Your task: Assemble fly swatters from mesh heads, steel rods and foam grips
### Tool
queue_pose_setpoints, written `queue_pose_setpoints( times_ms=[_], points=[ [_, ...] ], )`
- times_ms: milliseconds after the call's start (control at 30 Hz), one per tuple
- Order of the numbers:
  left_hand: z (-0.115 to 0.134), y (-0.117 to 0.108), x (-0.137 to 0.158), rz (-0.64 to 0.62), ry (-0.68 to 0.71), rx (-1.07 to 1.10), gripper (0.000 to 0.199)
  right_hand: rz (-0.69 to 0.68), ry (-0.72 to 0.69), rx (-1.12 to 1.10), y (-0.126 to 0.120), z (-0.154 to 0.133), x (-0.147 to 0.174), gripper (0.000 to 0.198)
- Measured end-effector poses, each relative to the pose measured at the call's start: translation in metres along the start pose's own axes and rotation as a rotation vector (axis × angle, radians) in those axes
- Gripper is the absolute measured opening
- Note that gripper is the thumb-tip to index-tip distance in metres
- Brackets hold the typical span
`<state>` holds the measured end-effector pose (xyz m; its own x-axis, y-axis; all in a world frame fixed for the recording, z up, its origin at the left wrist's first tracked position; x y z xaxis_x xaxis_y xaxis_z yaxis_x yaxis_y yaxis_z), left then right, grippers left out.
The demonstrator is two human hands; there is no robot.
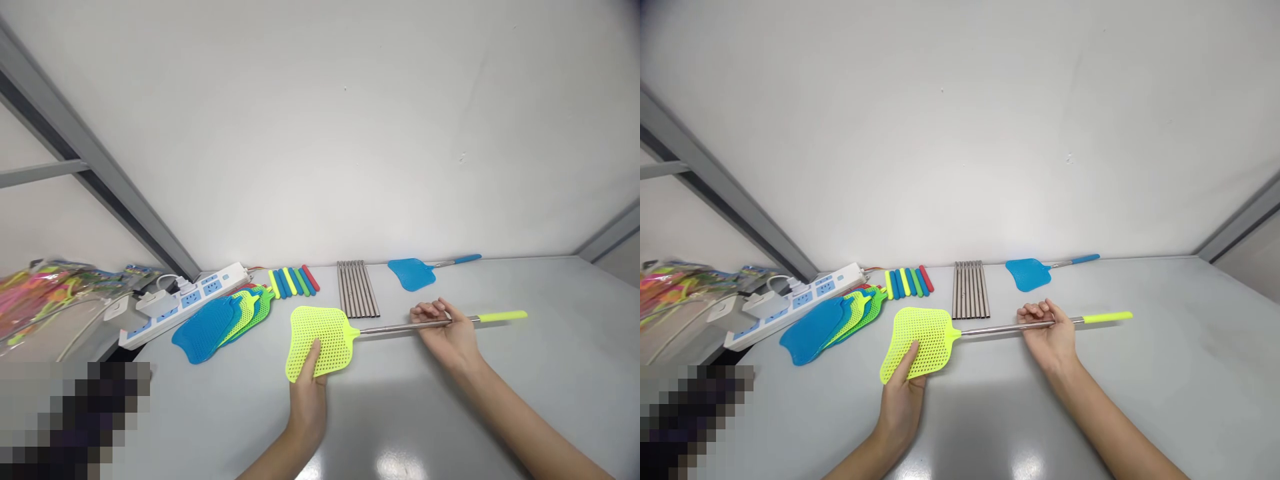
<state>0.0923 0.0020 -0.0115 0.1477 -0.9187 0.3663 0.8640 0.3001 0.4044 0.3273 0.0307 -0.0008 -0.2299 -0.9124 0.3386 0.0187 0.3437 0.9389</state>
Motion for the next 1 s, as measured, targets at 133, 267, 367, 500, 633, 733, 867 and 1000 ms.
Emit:
queue_pose_setpoints(
  times_ms=[133, 267, 367, 500, 633, 733, 867, 1000],
  points=[
    [-0.003, 0.002, 0.0, -0.042, -0.03, -0.011, 0.033, -0.009, 0.037, -0.096, 0.0, -0.008, -0.004, 0.024],
    [-0.003, 0.003, -0.001, -0.046, -0.015, 0.005, 0.033, -0.029, 0.081, -0.138, -0.004, -0.007, -0.005, 0.026],
    [-0.002, 0.004, -0.001, -0.064, -0.005, 0.002, 0.034, -0.023, 0.075, -0.152, -0.007, -0.007, -0.005, 0.026],
    [0.001, 0.006, -0.002, -0.09, 0.005, -0.011, 0.034, -0.053, 0.057, -0.137, -0.006, -0.007, -0.004, 0.028],
    [0.001, 0.011, -0.001, -0.158, -0.015, -0.017, 0.036, -0.086, 0.04, -0.112, -0.005, -0.009, -0.006, 0.029],
    [-0.002, 0.014, 0.001, -0.216, -0.063, 0.006, 0.035, -0.09, 0.029, -0.109, -0.006, -0.011, -0.007, 0.029],
    [-0.005, 0.015, 0.002, -0.25, -0.127, 0.055, 0.036, -0.104, 0.009, -0.086, -0.007, -0.01, -0.006, 0.029],
    [-0.006, 0.017, 0.004, -0.28, -0.164, 0.078, 0.039, -0.082, -0.009, -0.065, -0.01, -0.006, -0.005, 0.029]
  ],
)
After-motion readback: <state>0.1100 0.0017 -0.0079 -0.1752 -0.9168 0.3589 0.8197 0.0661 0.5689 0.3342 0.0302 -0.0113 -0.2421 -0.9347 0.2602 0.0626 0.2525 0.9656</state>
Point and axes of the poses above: each hand's wrist, its own x-axis away from the middle knuckle, its own y-axis out of the palm, z = x × y, the point moved 6 cm from there along -x, towards the middle knuckle, and after that the axes turned 14 degrees about -x, right-handed, at the moved point
